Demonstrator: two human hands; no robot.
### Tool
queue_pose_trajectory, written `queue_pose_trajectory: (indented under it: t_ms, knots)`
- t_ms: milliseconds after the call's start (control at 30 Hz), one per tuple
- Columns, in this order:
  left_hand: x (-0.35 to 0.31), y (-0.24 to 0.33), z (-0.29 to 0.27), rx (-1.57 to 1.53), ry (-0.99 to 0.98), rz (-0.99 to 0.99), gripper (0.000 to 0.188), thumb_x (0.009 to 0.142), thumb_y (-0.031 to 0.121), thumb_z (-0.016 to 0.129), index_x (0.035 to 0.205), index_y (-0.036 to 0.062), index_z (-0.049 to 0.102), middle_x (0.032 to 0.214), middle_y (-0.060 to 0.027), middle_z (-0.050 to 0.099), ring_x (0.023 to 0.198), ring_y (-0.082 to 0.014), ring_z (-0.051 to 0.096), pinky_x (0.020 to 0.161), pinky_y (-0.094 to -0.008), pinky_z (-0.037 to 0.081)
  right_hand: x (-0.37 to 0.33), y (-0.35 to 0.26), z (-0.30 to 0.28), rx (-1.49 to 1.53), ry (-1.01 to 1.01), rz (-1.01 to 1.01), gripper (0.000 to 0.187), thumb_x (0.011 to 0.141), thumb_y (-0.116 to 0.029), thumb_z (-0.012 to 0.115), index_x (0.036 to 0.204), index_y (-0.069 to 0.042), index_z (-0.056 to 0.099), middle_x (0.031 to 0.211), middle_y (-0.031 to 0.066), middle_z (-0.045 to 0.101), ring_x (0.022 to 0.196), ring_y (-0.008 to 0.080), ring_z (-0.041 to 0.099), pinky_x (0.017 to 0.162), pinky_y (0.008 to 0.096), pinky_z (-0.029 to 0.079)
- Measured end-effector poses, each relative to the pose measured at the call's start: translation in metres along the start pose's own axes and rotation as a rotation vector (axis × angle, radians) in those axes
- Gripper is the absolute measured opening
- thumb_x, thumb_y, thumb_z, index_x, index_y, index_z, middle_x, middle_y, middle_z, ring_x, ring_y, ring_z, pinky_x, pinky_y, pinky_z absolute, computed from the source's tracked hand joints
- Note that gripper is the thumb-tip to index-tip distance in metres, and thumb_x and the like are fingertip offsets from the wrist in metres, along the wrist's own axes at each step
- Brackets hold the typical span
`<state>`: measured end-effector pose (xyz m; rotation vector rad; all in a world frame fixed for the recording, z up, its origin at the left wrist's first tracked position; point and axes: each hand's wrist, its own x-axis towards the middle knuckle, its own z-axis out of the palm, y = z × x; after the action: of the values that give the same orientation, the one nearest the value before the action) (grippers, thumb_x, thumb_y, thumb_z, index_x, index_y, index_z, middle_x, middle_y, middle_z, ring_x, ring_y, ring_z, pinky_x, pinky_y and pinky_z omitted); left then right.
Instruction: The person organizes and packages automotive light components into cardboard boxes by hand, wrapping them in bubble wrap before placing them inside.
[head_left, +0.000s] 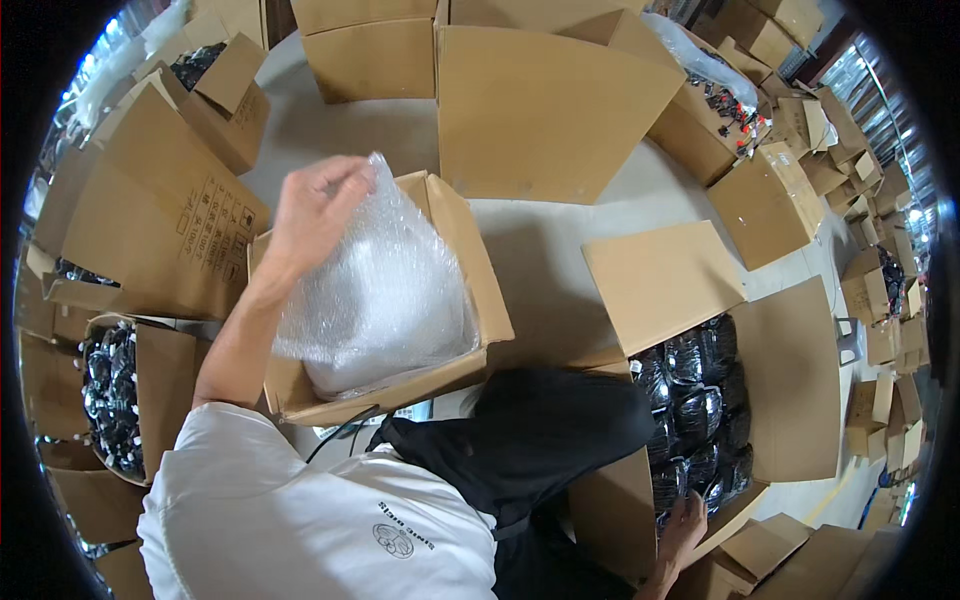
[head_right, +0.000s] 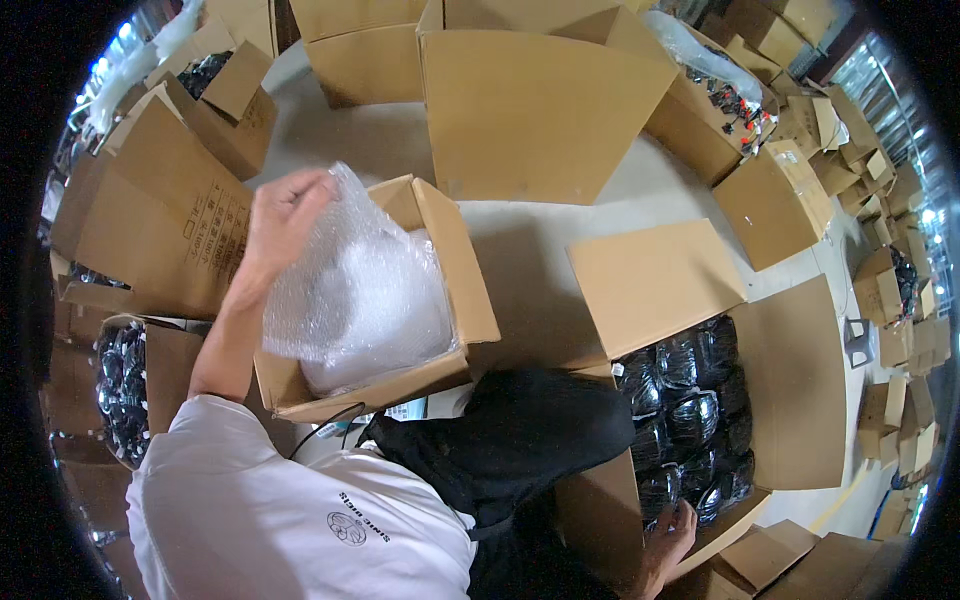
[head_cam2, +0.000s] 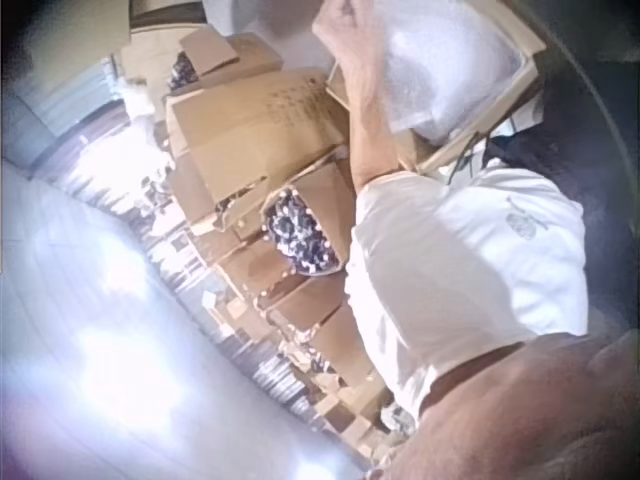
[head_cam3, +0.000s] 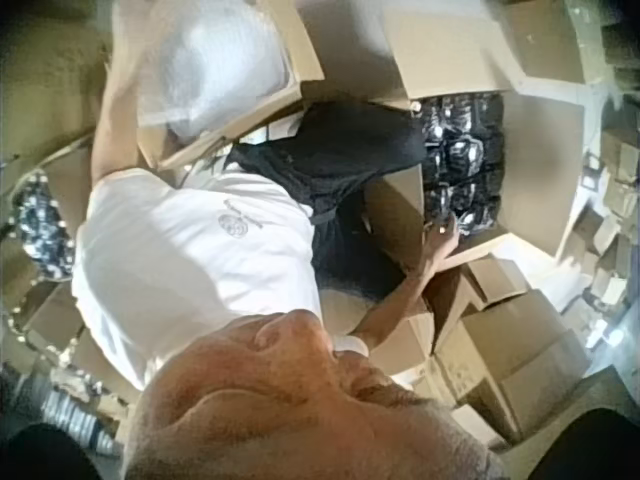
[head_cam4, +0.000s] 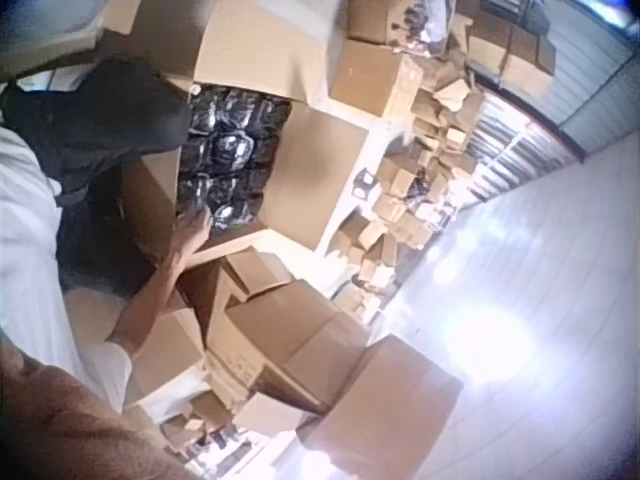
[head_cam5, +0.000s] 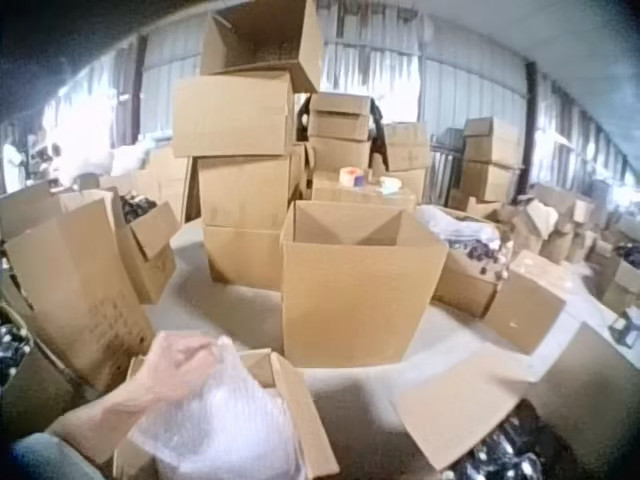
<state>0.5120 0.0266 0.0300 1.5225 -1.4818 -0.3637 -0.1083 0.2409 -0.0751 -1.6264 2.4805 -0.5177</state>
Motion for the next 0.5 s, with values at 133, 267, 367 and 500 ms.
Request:
queue_pose_trajectory:
  t_ms: [133, 267, 367, 500]
  knots:
    - [0.022, 0.057, -0.005, -0.303, 0.027, 0.117, 0.023, 0.102, 0.019, 0.061, 0.109, -0.0020, 0.068, 0.080, 0.0023, 0.063, 0.071, -0.0022, 0.055, 0.064, -0.0193, 0.047, 0.004, -0.094, 0.001, 0.229, 0.021, -0.150, 0.023, 0.093, -0.002, 0.063, 0.115, 0.004, 0.066, 0.106, 0.0190, 0.068, 0.095, 0.0307, 0.067, 0.082, 0.0366, 0.054]
    - [0.034, 0.109, 0.005, -0.624, -0.044, 0.122, 0.022, 0.103, 0.018, 0.060, 0.114, 0.0001, 0.066, 0.085, 0.0010, 0.067, 0.066, -0.0040, 0.058, 0.056, -0.0186, 0.047, 0.012, -0.192, 0.015, 0.225, 0.011, -0.298, 0.038, 0.092, -0.023, 0.068, 0.120, 0.003, 0.063, 0.120, 0.0229, 0.064, 0.111, 0.0386, 0.060, 0.095, 0.0447, 0.049]
    - [0.033, 0.145, -0.002, -0.810, -0.018, 0.237, 0.021, 0.103, 0.016, 0.058, 0.115, 0.0011, 0.066, 0.090, -0.0019, 0.071, 0.069, -0.0060, 0.064, 0.059, -0.0197, 0.052, 0.032, -0.216, 0.026, 0.541, -0.010, -0.304, 0.035, 0.095, -0.024, 0.065, 0.116, 0.004, 0.066, 0.121, 0.0219, 0.065, 0.112, 0.0372, 0.059, 0.099, 0.0434, 0.046]
    - [0.032, 0.173, -0.019, -0.943, 0.104, 0.315, 0.022, 0.103, 0.017, 0.058, 0.118, 0.0020, 0.065, 0.099, -0.0050, 0.072, 0.080, -0.0097, 0.070, 0.064, -0.0224, 0.057, 0.030, -0.266, 0.034, 1.071, -0.352, -0.294, 0.056, 0.101, -0.027, 0.058, 0.140, 0.010, 0.044, 0.142, 0.0260, 0.051, 0.134, 0.0327, 0.048, 0.112, 0.0388, 0.037]
